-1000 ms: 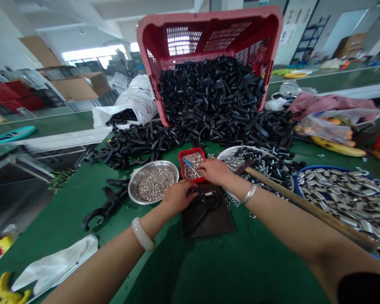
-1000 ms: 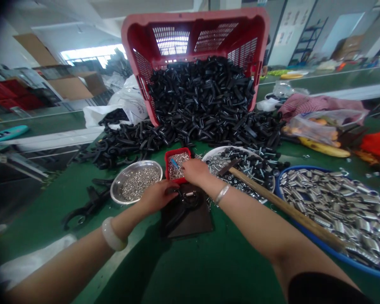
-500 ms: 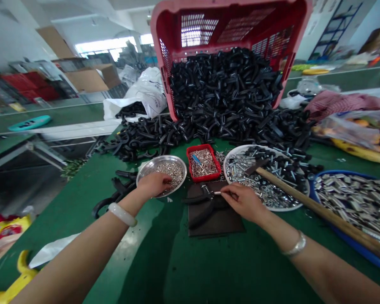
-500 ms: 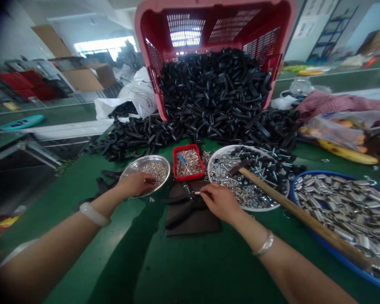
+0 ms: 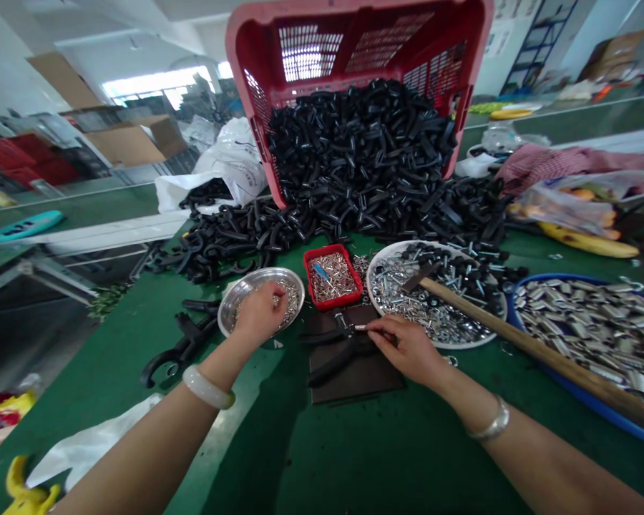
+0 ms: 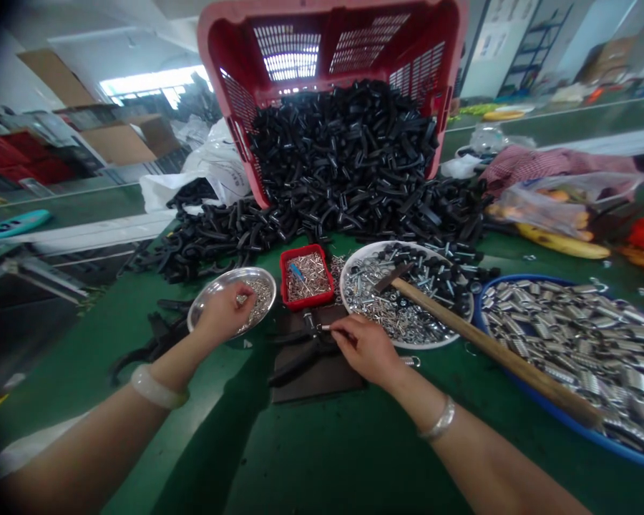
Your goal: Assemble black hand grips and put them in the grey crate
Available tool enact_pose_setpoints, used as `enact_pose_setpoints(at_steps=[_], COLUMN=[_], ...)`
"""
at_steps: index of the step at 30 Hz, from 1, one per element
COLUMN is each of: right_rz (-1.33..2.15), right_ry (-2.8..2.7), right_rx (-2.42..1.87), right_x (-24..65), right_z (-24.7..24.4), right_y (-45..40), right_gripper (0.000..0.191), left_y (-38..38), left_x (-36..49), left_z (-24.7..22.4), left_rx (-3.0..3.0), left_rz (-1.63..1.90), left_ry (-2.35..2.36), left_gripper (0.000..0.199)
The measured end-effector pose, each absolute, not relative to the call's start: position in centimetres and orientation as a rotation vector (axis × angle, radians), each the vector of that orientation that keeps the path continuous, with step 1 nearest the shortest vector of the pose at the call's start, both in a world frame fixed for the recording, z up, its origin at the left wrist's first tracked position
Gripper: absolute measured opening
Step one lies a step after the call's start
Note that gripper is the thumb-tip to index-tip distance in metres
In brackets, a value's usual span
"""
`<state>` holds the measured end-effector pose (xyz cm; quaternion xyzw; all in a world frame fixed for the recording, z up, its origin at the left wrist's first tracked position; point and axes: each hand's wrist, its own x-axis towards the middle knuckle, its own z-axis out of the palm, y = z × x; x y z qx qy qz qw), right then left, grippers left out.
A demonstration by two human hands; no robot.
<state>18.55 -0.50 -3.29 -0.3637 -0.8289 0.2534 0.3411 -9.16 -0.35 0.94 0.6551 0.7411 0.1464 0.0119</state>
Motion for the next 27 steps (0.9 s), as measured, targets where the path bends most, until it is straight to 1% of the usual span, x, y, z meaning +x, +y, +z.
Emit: enact_pose_setpoints(at_steps=[3, 7, 9, 10, 12, 14, 16, 20, 27], right_rz=[0.693, 0.721, 0.73, 0.735, 0.741, 0.747, 0.752, 0.771, 0.773], right_ry=[-2.159, -2.163, -2.151, -2.144, -2.132, -2.129, -2.133, -2.129, -2.123], right_rx=[-0.96, -0.982, -0.963, -0.95, -0.931, -0.931, -0.947, -0.954, -0.916], right_x=[18.8, 19.1, 19.1, 19.1, 19.0, 18.9, 18.9, 19.0, 19.2], right_z=[-3.3, -3.4, -3.5, -3.5, -3.5, -3.6, -3.6, -3.6, -3.7], right_y=[-0.6, -0.6, -0.5, -0.4, -0.3, -0.2, -0.2, -0.3, -0.3], right_gripper=[0.016, 0.015, 0.015, 0.015, 0.015, 0.015, 0.016, 0.015, 0.016], left_y=[0.0, 0.6, 0.6, 0.5, 0.3, -0.1, -0.5, -1.2, -1.1], left_x=[-8.6, -10.2, -11.2, -11.5, -11.3, -10.0, -8.0, -3.8, -2.2], left_z=[0.6, 0.6, 0.7, 0.8, 0.8, 0.8, 0.5, -0.4, -1.5], left_rx=[2.0, 2.01, 2.01, 2.013, 2.021, 2.021, 1.973, 1.814, 1.978], left_rz=[0.441, 0.104, 0.033, 0.066, 0.262, 0.518, 0.684, 0.733, 0.753], left_ry=[2.354, 2.367, 2.369, 2.37, 2.318, 2.149, 1.905, 1.53, 1.484], left_gripper=[0.027, 0.025, 0.025, 0.025, 0.024, 0.023, 0.021, 0.018, 0.016])
